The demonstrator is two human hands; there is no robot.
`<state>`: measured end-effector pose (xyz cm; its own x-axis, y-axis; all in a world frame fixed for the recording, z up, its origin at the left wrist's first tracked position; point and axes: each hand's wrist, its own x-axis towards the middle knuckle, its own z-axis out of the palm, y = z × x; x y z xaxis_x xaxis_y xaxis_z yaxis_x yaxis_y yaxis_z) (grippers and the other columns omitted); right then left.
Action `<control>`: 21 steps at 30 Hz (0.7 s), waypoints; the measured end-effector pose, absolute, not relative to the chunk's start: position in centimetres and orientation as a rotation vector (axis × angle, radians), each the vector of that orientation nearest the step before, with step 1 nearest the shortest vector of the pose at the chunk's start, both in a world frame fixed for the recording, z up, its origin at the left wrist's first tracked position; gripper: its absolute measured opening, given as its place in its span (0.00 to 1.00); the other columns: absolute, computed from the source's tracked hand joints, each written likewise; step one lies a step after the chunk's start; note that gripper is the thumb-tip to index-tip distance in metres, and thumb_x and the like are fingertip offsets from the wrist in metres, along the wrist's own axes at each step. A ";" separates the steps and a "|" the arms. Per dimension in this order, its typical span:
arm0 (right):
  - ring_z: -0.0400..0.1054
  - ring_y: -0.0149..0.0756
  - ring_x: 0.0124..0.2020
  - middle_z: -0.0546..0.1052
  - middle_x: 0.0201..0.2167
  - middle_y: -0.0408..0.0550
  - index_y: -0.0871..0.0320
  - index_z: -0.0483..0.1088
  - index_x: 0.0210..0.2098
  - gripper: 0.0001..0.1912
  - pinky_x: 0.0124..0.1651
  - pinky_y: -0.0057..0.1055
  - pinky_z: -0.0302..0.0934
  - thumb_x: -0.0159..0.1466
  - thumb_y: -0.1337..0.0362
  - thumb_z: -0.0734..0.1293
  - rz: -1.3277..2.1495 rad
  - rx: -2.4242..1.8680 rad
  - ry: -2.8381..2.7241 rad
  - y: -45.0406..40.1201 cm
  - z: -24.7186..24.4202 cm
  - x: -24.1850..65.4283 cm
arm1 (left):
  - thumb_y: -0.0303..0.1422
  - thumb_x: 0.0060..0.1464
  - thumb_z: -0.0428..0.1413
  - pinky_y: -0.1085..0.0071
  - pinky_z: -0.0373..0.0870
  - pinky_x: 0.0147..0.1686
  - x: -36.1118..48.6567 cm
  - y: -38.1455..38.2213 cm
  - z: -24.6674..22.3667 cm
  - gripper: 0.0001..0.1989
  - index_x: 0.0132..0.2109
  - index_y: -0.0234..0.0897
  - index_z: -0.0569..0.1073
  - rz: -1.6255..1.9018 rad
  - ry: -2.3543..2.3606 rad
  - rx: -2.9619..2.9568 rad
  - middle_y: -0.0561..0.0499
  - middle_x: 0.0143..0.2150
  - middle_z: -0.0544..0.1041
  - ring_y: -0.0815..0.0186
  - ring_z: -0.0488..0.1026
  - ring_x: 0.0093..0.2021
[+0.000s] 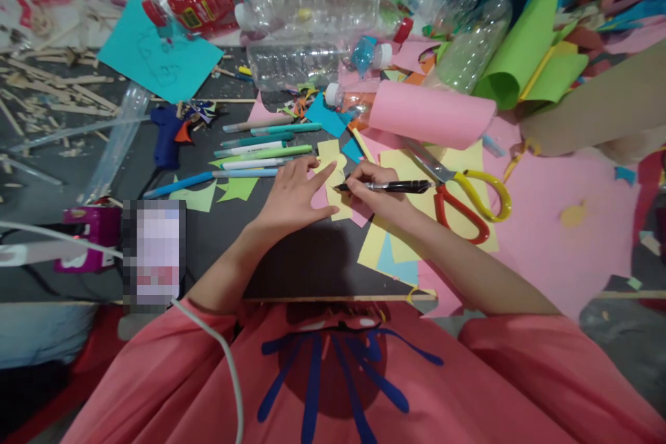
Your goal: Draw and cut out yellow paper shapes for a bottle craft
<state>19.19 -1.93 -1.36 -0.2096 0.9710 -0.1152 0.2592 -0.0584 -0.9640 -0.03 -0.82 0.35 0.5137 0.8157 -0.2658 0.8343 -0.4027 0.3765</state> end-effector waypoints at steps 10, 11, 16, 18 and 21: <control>0.63 0.31 0.24 0.69 0.20 0.39 0.54 0.61 0.22 0.09 0.30 0.30 0.56 0.57 0.63 0.64 1.303 -1.383 -1.579 -1.9 -1.4 19.1 | 0.51 0.54 0.58 0.52 0.54 0.61 -0.3 -0.8 0.2 0.40 0.70 0.44 0.59 -0.024 1.332 2.339 0.39 0.63 0.62 0.46 0.58 0.62; 0.63 0.30 0.24 0.68 0.19 0.39 0.54 0.60 0.21 0.10 0.30 0.30 0.56 0.57 0.63 0.64 1.296 -1.384 -1.573 -2.0 -1.4 19.1 | 0.52 0.54 0.58 0.52 0.54 0.61 -0.3 -0.8 0.1 0.40 0.69 0.44 0.60 -0.015 1.330 2.342 0.39 0.63 0.62 0.46 0.58 0.62; 0.63 0.30 0.24 0.69 0.21 0.39 0.55 0.64 0.24 0.08 0.31 0.29 0.56 0.58 0.62 0.65 1.265 -1.333 -1.594 -2.3 -1.8 19.1 | 0.51 0.54 0.58 0.53 0.54 0.61 -0.4 -0.7 0.0 0.40 0.70 0.43 0.59 -0.014 1.324 2.346 0.39 0.63 0.62 0.46 0.58 0.62; 0.62 0.29 0.23 0.69 0.20 0.39 0.55 0.63 0.23 0.09 0.30 0.29 0.56 0.58 0.63 0.64 1.249 -1.334 -1.582 -2.3 -1.8 19.1 | 0.51 0.54 0.59 0.52 0.53 0.61 -0.3 -0.7 0.1 0.41 0.70 0.42 0.59 -0.035 1.319 2.343 0.38 0.64 0.62 0.46 0.58 0.62; 0.62 0.29 0.24 0.69 0.20 0.39 0.55 0.63 0.23 0.09 0.30 0.29 0.55 0.58 0.63 0.64 1.247 -1.311 -1.593 -2.3 -1.7 19.2 | 0.51 0.54 0.59 0.53 0.53 0.61 -0.3 -0.6 0.1 0.41 0.70 0.42 0.59 -0.031 1.309 2.345 0.39 0.64 0.62 0.47 0.58 0.62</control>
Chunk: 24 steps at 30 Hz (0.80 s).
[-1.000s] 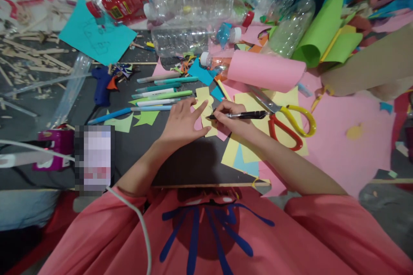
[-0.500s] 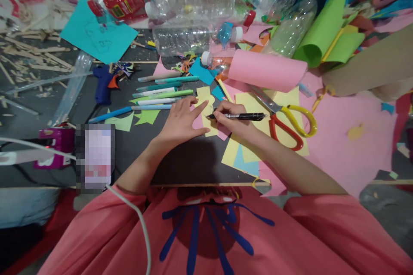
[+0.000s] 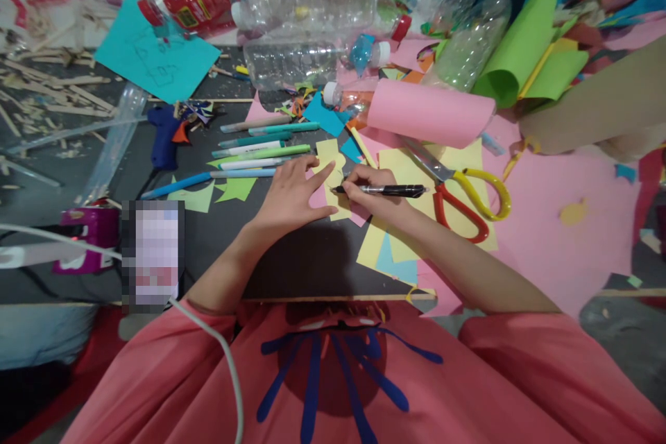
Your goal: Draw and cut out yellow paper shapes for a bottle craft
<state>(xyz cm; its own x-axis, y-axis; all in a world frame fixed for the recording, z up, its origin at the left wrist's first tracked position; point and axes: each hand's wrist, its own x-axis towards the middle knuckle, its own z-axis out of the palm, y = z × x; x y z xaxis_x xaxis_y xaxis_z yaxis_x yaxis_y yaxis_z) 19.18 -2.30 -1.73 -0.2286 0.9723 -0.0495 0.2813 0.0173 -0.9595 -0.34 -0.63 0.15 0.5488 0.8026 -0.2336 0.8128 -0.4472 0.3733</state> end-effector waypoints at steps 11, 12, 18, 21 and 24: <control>0.62 0.30 0.24 0.71 0.21 0.40 0.56 0.65 0.23 0.09 0.31 0.29 0.55 0.57 0.61 0.66 1.332 -1.297 -1.690 -1.9 -1.8 19.6 | 0.50 0.54 0.59 0.50 0.54 0.62 -0.2 -0.6 0.3 0.40 0.70 0.44 0.59 -0.028 1.328 2.336 0.39 0.64 0.63 0.45 0.59 0.63; 0.62 0.30 0.24 0.71 0.21 0.40 0.56 0.65 0.23 0.09 0.31 0.29 0.55 0.57 0.61 0.65 1.336 -1.301 -1.690 -1.9 -1.7 19.6 | 0.50 0.54 0.59 0.50 0.54 0.62 -0.2 -0.6 0.3 0.40 0.70 0.43 0.59 -0.026 1.329 2.337 0.39 0.64 0.63 0.45 0.59 0.63; 0.62 0.30 0.25 0.71 0.21 0.40 0.56 0.65 0.22 0.09 0.31 0.29 0.55 0.57 0.61 0.65 1.355 -1.286 -1.673 -2.0 -1.4 19.4 | 0.51 0.54 0.58 0.51 0.54 0.61 -0.4 -0.6 0.0 0.40 0.70 0.45 0.59 -0.008 1.321 2.354 0.39 0.64 0.63 0.46 0.59 0.62; 0.60 0.30 0.23 0.69 0.19 0.40 0.56 0.63 0.20 0.09 0.30 0.29 0.54 0.55 0.63 0.65 1.415 -1.299 -1.661 -1.9 -1.3 19.4 | 0.52 0.54 0.58 0.52 0.54 0.61 -0.4 -0.6 -0.1 0.40 0.70 0.44 0.59 -0.005 1.314 2.356 0.39 0.64 0.63 0.46 0.58 0.62; 0.60 0.30 0.24 0.69 0.19 0.40 0.56 0.63 0.20 0.09 0.30 0.29 0.55 0.55 0.63 0.65 1.418 -1.310 -1.629 -1.9 -1.2 19.3 | 0.51 0.56 0.56 0.52 0.54 0.62 -0.4 -0.7 0.1 0.39 0.70 0.44 0.59 -0.002 1.310 2.357 0.39 0.64 0.62 0.47 0.58 0.62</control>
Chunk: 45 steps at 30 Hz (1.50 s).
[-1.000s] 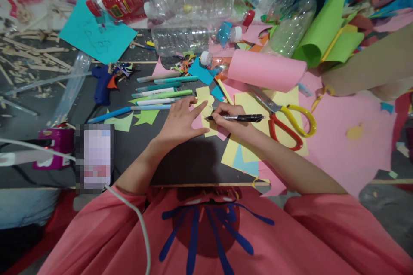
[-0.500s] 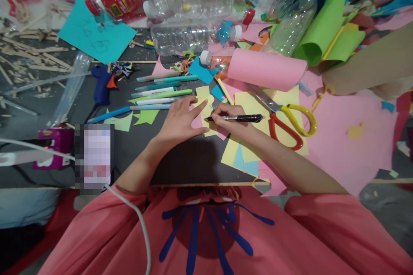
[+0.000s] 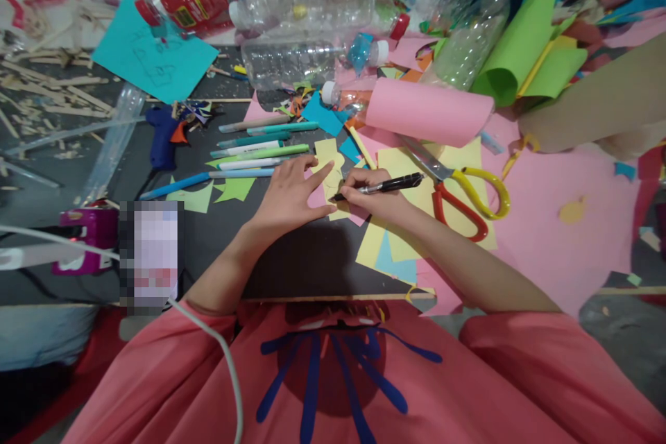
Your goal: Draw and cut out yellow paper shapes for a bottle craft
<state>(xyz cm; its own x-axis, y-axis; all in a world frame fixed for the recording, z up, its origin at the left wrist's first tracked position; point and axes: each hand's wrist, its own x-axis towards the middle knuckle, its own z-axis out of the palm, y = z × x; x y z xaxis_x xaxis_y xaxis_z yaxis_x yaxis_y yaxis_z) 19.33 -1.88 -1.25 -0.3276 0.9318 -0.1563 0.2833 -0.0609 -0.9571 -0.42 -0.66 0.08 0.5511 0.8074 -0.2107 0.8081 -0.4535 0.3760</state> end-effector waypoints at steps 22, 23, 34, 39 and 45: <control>0.61 0.29 0.21 0.69 0.17 0.40 0.56 0.63 0.19 0.10 0.28 0.28 0.55 0.55 0.63 0.65 1.456 -1.287 -1.624 -1.9 -1.2 19.3 | 0.43 0.66 0.43 0.53 0.56 0.60 -0.7 -0.7 -0.4 0.27 0.68 0.43 0.63 0.089 1.310 2.369 0.40 0.61 0.65 0.50 0.60 0.61; 0.61 0.29 0.22 0.70 0.17 0.41 0.56 0.64 0.19 0.10 0.28 0.29 0.55 0.54 0.63 0.65 1.482 -1.264 -1.620 -2.0 -1.1 19.3 | 0.43 0.66 0.43 0.53 0.56 0.60 -0.7 -0.7 -0.5 0.27 0.68 0.43 0.63 0.091 1.308 2.374 0.40 0.61 0.65 0.50 0.60 0.61; 0.62 0.29 0.22 0.71 0.18 0.41 0.57 0.64 0.18 0.09 0.28 0.28 0.56 0.53 0.63 0.65 1.563 -1.212 -1.606 -1.9 -0.8 19.4 | 0.44 0.66 0.44 0.53 0.56 0.60 -0.7 -0.6 -0.7 0.26 0.67 0.42 0.64 0.102 1.303 2.387 0.39 0.61 0.66 0.50 0.61 0.60; 0.62 0.29 0.22 0.71 0.18 0.42 0.57 0.65 0.19 0.11 0.28 0.28 0.56 0.55 0.60 0.65 1.591 -1.175 -1.587 -1.9 -0.8 19.5 | 0.43 0.66 0.44 0.53 0.57 0.59 -0.7 -0.6 -0.8 0.26 0.67 0.42 0.64 0.101 1.301 2.403 0.39 0.61 0.66 0.50 0.61 0.60; 0.58 0.27 0.22 0.66 0.17 0.39 0.57 0.62 0.18 0.14 0.28 0.28 0.54 0.56 0.60 0.66 1.610 -1.138 -1.667 -1.6 -0.7 19.7 | 0.43 0.66 0.44 0.53 0.57 0.59 -0.7 -0.6 -0.8 0.26 0.67 0.42 0.64 0.102 1.304 2.406 0.40 0.61 0.66 0.50 0.61 0.60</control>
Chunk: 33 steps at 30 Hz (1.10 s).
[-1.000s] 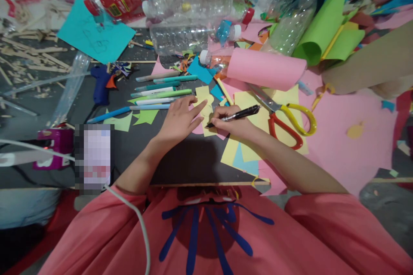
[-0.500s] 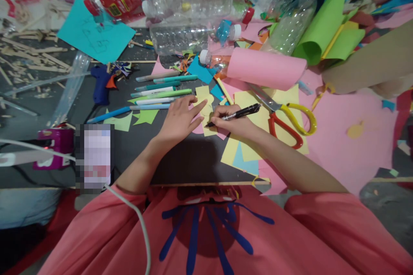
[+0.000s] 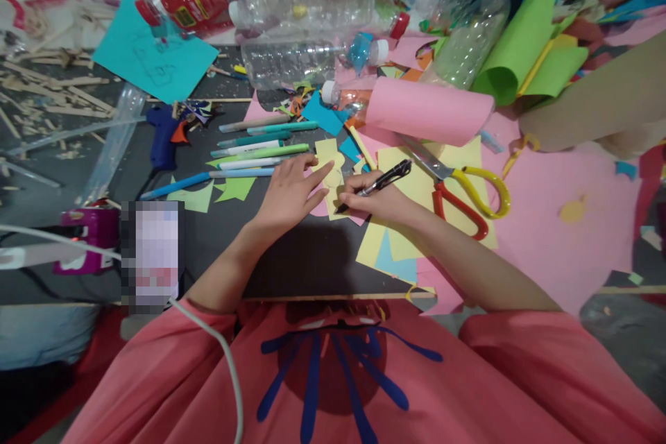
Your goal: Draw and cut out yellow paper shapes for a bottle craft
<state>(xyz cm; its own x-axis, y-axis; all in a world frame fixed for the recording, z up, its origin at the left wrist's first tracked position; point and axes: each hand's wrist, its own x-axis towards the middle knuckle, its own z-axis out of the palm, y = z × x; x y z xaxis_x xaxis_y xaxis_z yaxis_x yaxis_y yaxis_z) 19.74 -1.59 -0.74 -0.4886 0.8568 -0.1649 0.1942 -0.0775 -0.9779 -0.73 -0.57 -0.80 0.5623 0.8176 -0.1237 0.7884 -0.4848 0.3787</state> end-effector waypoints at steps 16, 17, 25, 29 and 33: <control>0.60 0.29 0.22 0.68 0.17 0.40 0.56 0.62 0.18 0.13 0.29 0.29 0.55 0.55 0.59 0.66 1.633 -1.138 -1.639 -1.6 -0.7 19.8 | 0.43 0.66 0.44 0.54 0.58 0.58 -0.9 -0.6 -0.9 0.26 0.67 0.43 0.64 0.132 1.295 2.411 0.40 0.60 0.66 0.51 0.61 0.59; 0.62 0.29 0.23 0.69 0.18 0.41 0.56 0.63 0.19 0.13 0.29 0.29 0.56 0.56 0.59 0.66 1.631 -1.137 -1.633 -1.7 -0.7 19.8 | 0.43 0.66 0.44 0.54 0.58 0.58 -0.9 -0.6 -0.9 0.26 0.67 0.43 0.64 0.137 1.292 2.411 0.40 0.60 0.66 0.51 0.61 0.59; 0.56 0.27 0.20 0.64 0.16 0.38 0.56 0.60 0.17 0.12 0.27 0.28 0.51 0.54 0.61 0.64 1.647 -1.130 -1.666 -1.6 -0.8 19.7 | 0.43 0.66 0.44 0.53 0.57 0.58 -0.7 -0.6 -0.7 0.26 0.67 0.41 0.65 0.110 1.305 2.391 0.39 0.60 0.66 0.50 0.61 0.59; 0.55 0.26 0.21 0.64 0.17 0.38 0.56 0.61 0.18 0.12 0.27 0.29 0.50 0.55 0.59 0.64 1.615 -1.120 -1.681 -1.6 -0.8 19.8 | 0.43 0.66 0.44 0.54 0.57 0.58 -0.8 -0.6 -0.9 0.26 0.67 0.42 0.64 0.112 1.299 2.396 0.39 0.60 0.66 0.50 0.61 0.59; 0.54 0.26 0.21 0.63 0.16 0.37 0.56 0.60 0.17 0.11 0.27 0.29 0.49 0.54 0.61 0.64 1.644 -1.123 -1.701 -1.6 -0.7 19.9 | 0.43 0.66 0.44 0.54 0.58 0.58 -0.9 -0.6 -1.0 0.26 0.67 0.42 0.65 0.139 1.295 2.417 0.40 0.60 0.67 0.51 0.61 0.59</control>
